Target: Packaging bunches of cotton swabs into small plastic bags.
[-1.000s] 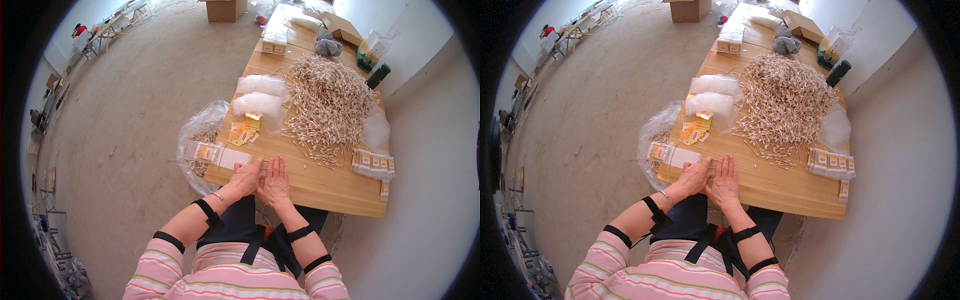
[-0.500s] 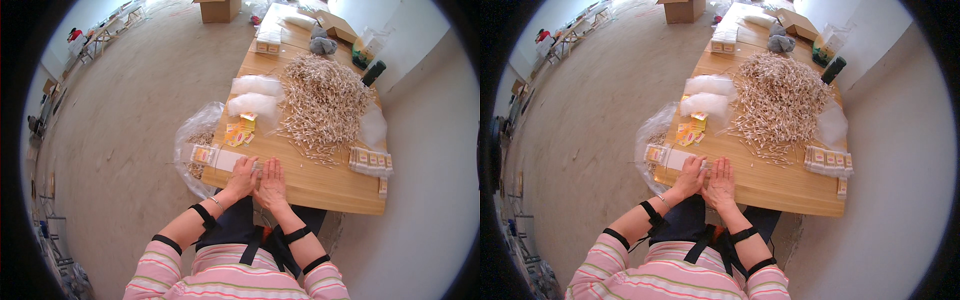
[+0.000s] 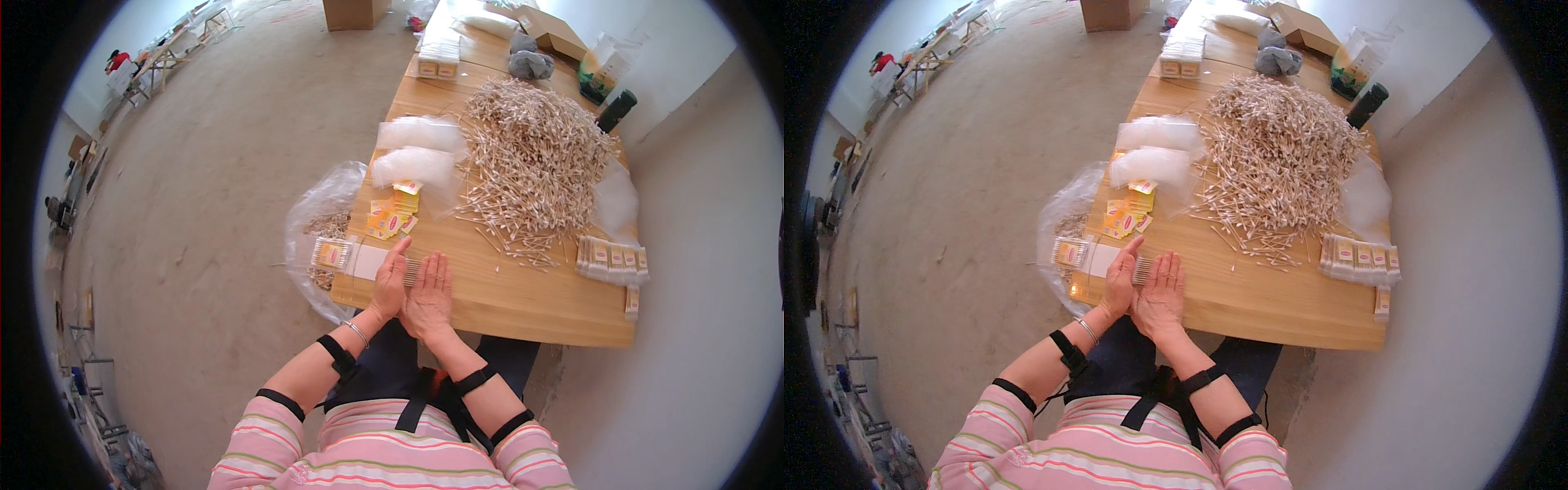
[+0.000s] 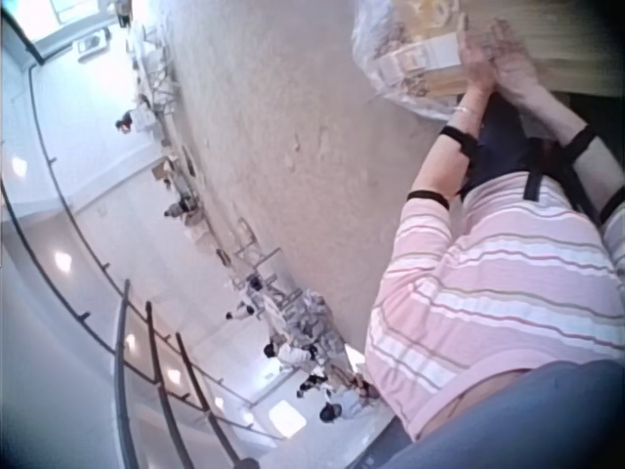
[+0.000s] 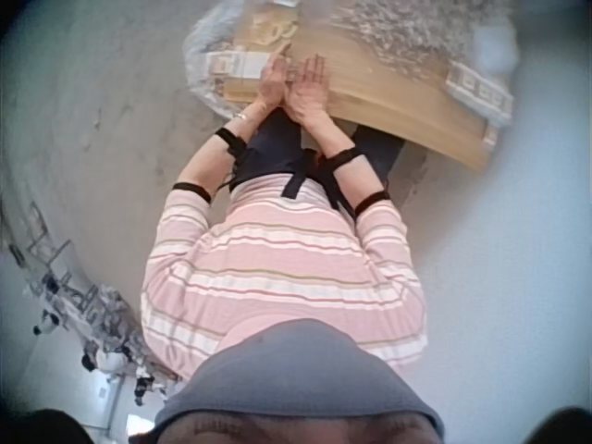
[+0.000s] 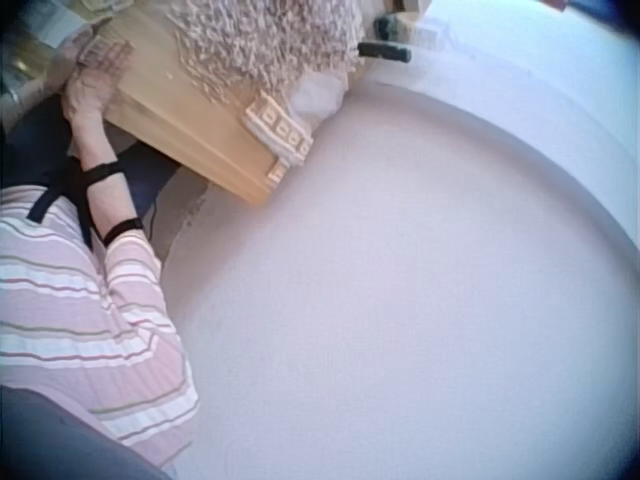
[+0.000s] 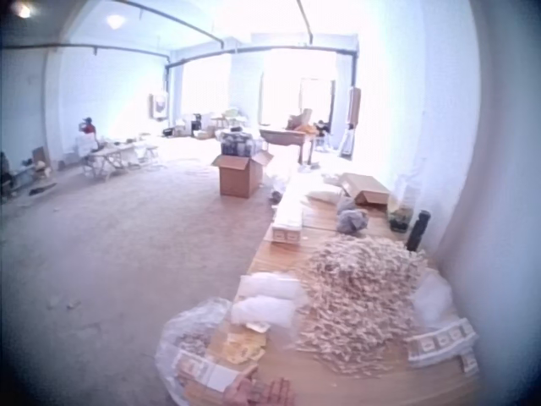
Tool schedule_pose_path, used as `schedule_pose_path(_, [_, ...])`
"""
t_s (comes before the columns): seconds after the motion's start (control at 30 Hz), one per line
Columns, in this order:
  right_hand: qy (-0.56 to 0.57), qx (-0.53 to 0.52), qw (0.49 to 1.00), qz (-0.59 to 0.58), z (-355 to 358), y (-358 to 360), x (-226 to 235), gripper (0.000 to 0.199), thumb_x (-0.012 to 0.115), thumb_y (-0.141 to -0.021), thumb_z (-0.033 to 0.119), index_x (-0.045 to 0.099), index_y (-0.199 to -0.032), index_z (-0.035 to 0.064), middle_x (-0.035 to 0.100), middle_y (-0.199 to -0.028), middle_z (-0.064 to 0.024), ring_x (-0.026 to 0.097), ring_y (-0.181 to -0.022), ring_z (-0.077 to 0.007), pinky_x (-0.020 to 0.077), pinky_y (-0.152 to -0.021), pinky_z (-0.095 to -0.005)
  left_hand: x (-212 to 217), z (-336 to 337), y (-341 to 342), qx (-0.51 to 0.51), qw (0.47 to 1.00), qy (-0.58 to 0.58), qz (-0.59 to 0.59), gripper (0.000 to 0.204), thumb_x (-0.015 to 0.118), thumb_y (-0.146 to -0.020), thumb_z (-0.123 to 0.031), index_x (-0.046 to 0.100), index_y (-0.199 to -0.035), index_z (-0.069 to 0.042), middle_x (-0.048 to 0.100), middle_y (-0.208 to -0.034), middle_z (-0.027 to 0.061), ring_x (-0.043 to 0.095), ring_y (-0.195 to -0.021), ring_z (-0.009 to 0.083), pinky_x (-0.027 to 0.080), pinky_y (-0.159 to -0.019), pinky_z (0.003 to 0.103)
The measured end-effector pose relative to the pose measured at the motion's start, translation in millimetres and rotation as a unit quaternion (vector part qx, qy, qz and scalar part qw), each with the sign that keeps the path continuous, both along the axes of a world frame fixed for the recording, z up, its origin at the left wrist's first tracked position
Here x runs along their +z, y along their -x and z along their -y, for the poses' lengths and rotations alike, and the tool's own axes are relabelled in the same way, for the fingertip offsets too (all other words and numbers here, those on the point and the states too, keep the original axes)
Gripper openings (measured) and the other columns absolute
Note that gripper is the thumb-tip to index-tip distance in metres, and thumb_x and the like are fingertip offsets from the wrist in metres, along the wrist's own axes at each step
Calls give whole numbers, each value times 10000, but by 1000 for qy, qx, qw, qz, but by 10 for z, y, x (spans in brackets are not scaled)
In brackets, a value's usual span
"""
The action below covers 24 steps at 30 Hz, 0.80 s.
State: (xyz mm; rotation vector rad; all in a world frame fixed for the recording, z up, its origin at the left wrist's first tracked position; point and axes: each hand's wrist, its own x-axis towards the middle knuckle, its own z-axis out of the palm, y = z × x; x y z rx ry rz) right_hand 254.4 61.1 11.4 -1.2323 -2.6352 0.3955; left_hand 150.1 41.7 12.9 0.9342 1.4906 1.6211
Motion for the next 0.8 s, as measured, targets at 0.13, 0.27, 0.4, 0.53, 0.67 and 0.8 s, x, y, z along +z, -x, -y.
schedule_pose_path(0.13, [14, 4, 999, 38, 85, 279, 25, 802, 470, -866, 396, 154, -1399, -114, 118, -1483, -293, 56, -1403, -419, 37, -1138, -487, -50, 51, 242, 22, 999, -10, 24, 482, 343, -1011, -320, 435, -1326, 33, 449, -1367, 135, 375, -1287, 196, 237, -1092, 309])
schedule_pose_path(0.27, [13, 9, 1000, -23, 119, 418, -13, 788, 468, -869, 378, 151, -1396, -115, 119, -1482, -292, 62, -1401, -421, 43, -1137, -491, 0, 94, 394, 34, 999, 5, 15, 494, 346, -1009, -342, 442, -1324, 26, 452, -1367, 126, 377, -1283, 190, 243, -1090, 307])
schedule_pose_path(0.4, [27, 29, 999, -10, 119, 431, 28, 785, 470, -873, 378, 154, -1395, -116, 118, -1483, -289, 60, -1402, -413, 48, -1138, -487, -21, 126, 449, 35, 999, 15, 4, 495, 345, -1009, -350, 439, -1333, 11, 448, -1375, 120, 368, -1292, 186, 244, -1092, 309])
schedule_pose_path(0.53, [43, 37, 998, -25, 108, 416, 83, 779, 466, -877, 382, 164, -1393, -117, 115, -1484, -287, 54, -1404, -408, 37, -1140, -483, 18, 132, 466, 25, 999, 15, 14, 489, 319, -1011, -327, 449, -1317, 32, 467, -1357, 158, 379, -1302, 231, 249, -1088, 316])
schedule_pose_path(0.67, [36, 34, 999, -15, 95, 444, 64, 771, 470, -878, 377, 173, -1392, -114, 115, -1484, -287, 49, -1404, -409, 28, -1141, -479, 53, 138, 487, -4, 1000, 14, -16, 500, 319, -1011, -341, 444, -1320, 32, 457, -1367, 157, 361, -1316, 231, 240, -1094, 318])
schedule_pose_path(0.8, [33, 25, 999, -16, 103, 465, 49, 766, 473, -880, 374, 172, -1394, -108, 111, -1487, -282, 47, -1404, -411, 29, -1140, -482, 81, 122, 460, 15, 1000, 9, 4, 508, 319, -1011, -353, 440, -1325, 27, 443, -1379, 159, 342, -1329, 232, 225, -1101, 318])
